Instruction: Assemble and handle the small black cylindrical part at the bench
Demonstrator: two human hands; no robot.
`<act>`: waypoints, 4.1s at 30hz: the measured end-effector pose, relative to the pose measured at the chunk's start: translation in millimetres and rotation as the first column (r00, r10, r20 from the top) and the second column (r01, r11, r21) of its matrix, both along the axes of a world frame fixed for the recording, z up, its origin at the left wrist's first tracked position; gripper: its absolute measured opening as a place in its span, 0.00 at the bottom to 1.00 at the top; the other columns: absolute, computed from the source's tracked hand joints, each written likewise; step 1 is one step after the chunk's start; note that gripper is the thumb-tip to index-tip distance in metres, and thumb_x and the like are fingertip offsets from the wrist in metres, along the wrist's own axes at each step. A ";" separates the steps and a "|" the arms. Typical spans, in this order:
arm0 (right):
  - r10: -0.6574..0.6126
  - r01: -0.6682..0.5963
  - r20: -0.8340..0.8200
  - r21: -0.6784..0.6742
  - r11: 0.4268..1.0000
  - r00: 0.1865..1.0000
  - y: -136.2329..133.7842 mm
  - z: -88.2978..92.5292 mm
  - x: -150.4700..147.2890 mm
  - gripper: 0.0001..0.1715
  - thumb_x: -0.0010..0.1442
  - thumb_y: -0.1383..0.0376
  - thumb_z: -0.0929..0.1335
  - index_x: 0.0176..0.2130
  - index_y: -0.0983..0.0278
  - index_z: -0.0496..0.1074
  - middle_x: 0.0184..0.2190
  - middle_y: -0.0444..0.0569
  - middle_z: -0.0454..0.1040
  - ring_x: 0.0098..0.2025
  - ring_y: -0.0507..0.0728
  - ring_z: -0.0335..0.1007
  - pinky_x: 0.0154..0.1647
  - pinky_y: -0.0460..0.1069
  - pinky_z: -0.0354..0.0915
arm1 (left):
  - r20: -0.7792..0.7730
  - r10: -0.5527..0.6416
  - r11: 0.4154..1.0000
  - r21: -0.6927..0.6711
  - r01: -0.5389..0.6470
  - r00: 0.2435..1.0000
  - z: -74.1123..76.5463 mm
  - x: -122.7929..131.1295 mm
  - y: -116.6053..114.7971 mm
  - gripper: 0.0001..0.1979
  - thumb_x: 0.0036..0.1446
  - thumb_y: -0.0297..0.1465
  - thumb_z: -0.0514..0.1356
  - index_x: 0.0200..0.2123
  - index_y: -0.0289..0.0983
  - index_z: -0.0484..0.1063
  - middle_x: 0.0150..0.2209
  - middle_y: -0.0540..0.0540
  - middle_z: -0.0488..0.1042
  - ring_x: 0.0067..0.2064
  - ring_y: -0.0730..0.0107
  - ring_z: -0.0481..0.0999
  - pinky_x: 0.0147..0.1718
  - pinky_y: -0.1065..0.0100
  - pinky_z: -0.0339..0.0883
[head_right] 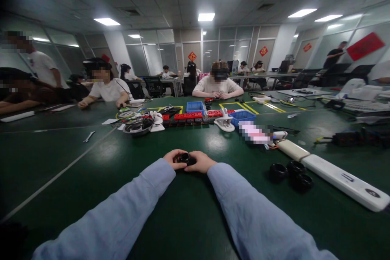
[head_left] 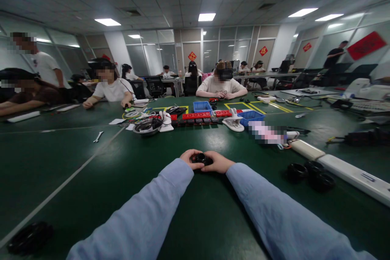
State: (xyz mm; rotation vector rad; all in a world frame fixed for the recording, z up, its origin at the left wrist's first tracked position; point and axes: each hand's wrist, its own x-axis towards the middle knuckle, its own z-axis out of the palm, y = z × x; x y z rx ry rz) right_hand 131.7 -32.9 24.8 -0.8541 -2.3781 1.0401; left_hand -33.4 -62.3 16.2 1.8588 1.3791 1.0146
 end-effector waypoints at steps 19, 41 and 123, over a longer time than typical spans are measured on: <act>0.086 -0.092 -0.051 -0.139 0.986 0.995 7.1 -1.8 3.0 0.22 0.40 0.63 0.69 0.38 0.67 0.67 0.31 0.45 0.70 0.34 0.52 0.64 0.35 0.47 0.59 | 0.067 -0.013 0.999 -0.043 0.016 0.998 -7.1 -2.1 5.4 0.25 0.31 0.31 0.65 0.38 0.32 0.67 0.28 0.48 0.67 0.26 0.78 0.63 0.25 0.73 0.58; -0.204 0.187 0.073 0.192 0.964 0.976 -9.0 1.3 -8.9 0.31 0.39 0.58 0.69 0.43 0.64 0.61 0.38 0.49 0.67 0.40 0.56 0.63 0.38 0.49 0.57 | -0.083 0.116 0.985 0.138 -0.103 0.990 -7.2 1.8 4.5 0.22 0.33 0.33 0.63 0.36 0.33 0.67 0.31 0.47 0.65 0.29 0.74 0.64 0.28 0.70 0.62; -0.255 0.256 -0.027 0.127 0.958 0.967 -8.1 -3.3 -10.5 0.34 0.36 0.57 0.70 0.43 0.64 0.60 0.38 0.49 0.67 0.38 0.56 0.62 0.37 0.49 0.58 | 0.051 0.190 0.979 0.069 -0.193 0.980 -13.6 6.8 7.2 0.22 0.32 0.33 0.64 0.35 0.34 0.67 0.32 0.47 0.65 0.32 0.72 0.65 0.31 0.69 0.61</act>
